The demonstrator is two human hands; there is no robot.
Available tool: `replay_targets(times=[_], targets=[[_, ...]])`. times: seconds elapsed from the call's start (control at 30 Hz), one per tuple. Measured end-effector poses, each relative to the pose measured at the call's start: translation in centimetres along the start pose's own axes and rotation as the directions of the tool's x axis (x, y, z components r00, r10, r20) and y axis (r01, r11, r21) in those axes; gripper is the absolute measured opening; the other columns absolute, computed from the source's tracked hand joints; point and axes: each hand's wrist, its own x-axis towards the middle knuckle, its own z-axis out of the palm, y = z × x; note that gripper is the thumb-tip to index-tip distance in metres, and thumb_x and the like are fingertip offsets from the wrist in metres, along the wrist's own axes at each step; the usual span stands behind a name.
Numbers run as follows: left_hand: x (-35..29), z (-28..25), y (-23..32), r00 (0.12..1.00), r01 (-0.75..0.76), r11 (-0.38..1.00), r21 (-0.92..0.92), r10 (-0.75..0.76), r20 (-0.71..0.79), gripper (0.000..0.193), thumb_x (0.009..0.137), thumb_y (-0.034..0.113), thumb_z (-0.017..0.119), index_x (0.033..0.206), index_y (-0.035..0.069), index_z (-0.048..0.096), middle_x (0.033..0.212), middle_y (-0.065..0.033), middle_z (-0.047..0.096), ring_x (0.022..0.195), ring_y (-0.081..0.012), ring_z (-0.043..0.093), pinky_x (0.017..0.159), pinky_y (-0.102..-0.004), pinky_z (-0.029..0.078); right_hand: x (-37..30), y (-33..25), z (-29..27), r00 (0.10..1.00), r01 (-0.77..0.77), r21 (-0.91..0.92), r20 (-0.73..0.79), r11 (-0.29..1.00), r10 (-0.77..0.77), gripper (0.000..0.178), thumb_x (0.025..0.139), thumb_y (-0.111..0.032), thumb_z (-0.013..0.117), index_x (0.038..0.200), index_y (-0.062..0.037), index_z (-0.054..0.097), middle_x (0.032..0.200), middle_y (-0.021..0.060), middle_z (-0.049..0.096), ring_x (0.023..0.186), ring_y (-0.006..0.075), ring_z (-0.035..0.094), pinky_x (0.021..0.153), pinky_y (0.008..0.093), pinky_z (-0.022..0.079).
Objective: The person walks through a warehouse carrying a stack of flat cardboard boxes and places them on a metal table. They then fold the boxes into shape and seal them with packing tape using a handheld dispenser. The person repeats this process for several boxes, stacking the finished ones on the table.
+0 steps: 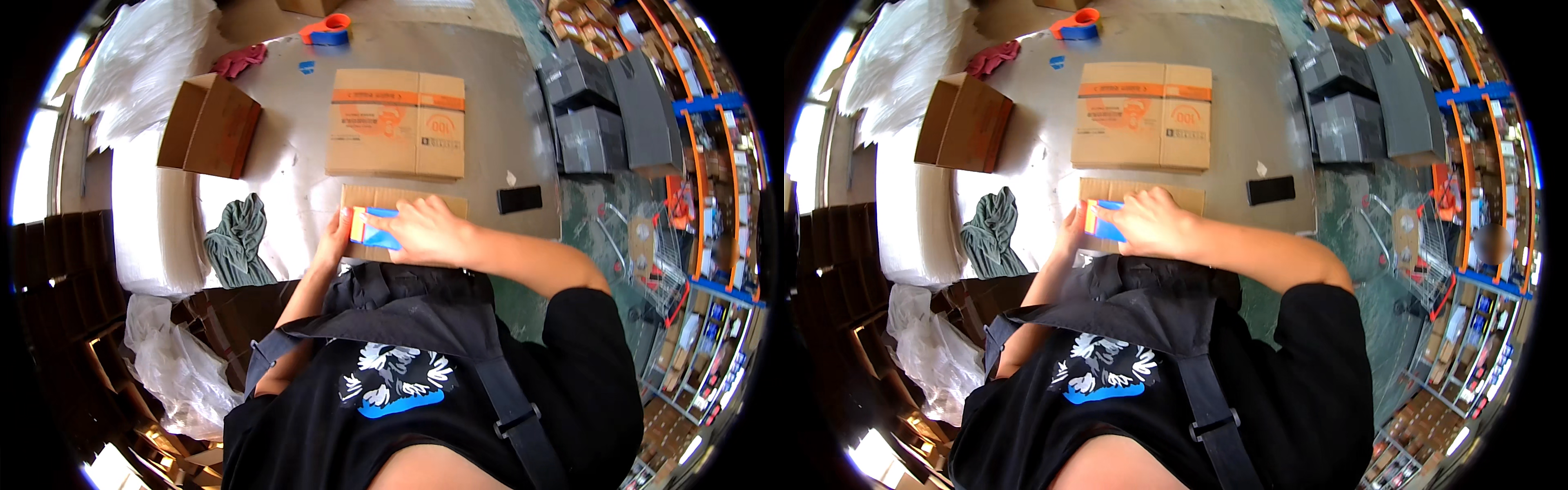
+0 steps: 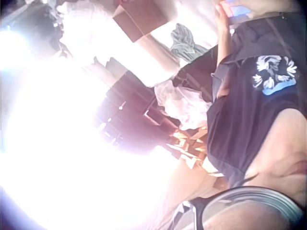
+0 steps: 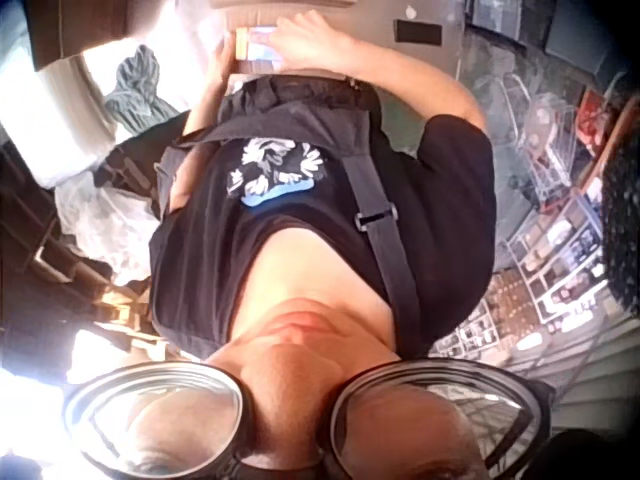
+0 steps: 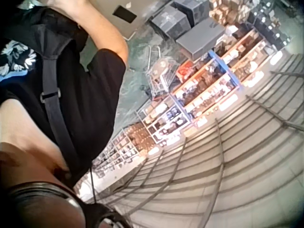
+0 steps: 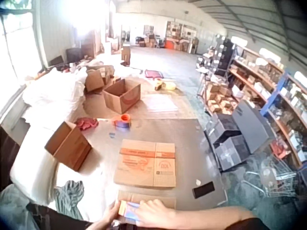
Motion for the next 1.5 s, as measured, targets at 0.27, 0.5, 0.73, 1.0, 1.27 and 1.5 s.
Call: replay_targets(times=[0.27,0.5,0.73,1.0,1.27,1.5], targets=[[0.0,0.3,0.4,0.999,-0.037,0.987,0.156,0.036,0.013,0.067,0.101,0.051,0.039,0.132,-0.007,0.05,0.121,-0.0135,0.06,0.109,-0.016,0.054,0.094,-0.0276,0.042,-4.2,2.7,0.1,0.995,-0.032,-0.083,0.094,0.996,0.04,0.068,0.071,-0.032,0.071,0.135,-0.0237,0.052,0.082,0.0159,0.064,0.073,0.0315,0.066,0.061,0.0429,0.051],[-1.9,2.0,2.7,0.996,0.035,0.98,0.193,-0.018,-0.086,0.071,0.099,0.057,0.037,0.133,-0.003,0.049,0.12,-0.0121,0.06,0.108,-0.0182,0.057,0.094,-0.0304,0.043,-18.5,11.0,1.9,0.887,-0.31,-0.269,0.263,0.912,0.379,0.065,0.067,-0.027,0.075,0.129,-0.0287,0.058,0.082,0.014,0.065,0.076,0.0299,0.067,0.061,0.041,0.053],[-0.9,1.0,1.4,0.991,0.121,0.983,0.138,-0.111,-0.079,0.072,0.098,0.059,0.037,0.136,-0.002,0.046,0.129,-0.0153,0.056,0.116,-0.022,0.054,0.101,-0.0344,0.039,-7.8,11.6,7.9,0.892,-0.294,-0.13,0.32,0.947,0.321,0.029,0.06,-0.023,0.073,0.085,-0.009,0.071,0.079,0.0162,0.069,0.082,0.0309,0.069,0.069,0.0411,0.054],[-0.8,1.1,1.3,0.988,0.149,0.967,0.206,-0.136,-0.077,0.074,0.097,0.059,0.039,0.141,0.0,0.042,0.138,-0.0155,0.05,0.127,-0.0235,0.046,0.107,-0.0349,0.032,-8.4,16.7,10.9,0.603,-0.796,0.213,0.217,0.566,0.767,0.061,0.065,-0.031,0.074,0.121,-0.013,0.056,0.097,0.0174,0.069,0.093,0.0329,0.068,0.079,0.0429,0.054],[-0.4,1.1,3.8,0.962,0.254,0.964,-0.073,-0.244,0.123,0.075,0.089,0.063,0.046,0.135,0.003,0.049,0.126,-0.0161,0.058,0.113,-0.0231,0.055,0.099,-0.0329,0.039,-4.2,13.9,19.1,0.338,0.7,0.536,0.333,-0.472,0.88,0.058,0.079,-0.042,0.057,0.128,-0.0106,0.052,0.122,0.0118,0.058,0.111,0.0299,0.058,0.096,0.0449,0.047],[2.2,1.8,3.3,0.934,0.325,0.885,-0.333,-0.246,0.258,0.076,0.096,0.067,0.022,0.145,0.011,0.039,0.14,-0.008,0.051,0.119,-0.0213,0.056,0.1,-0.037,0.044,-2.4,12.8,19.7,0.466,0.529,0.631,0.343,-0.568,0.815,0.056,0.083,-0.053,0.04,0.116,-0.0107,0.056,0.112,0.0096,0.062,0.104,0.0297,0.061,0.088,0.0438,0.05]])
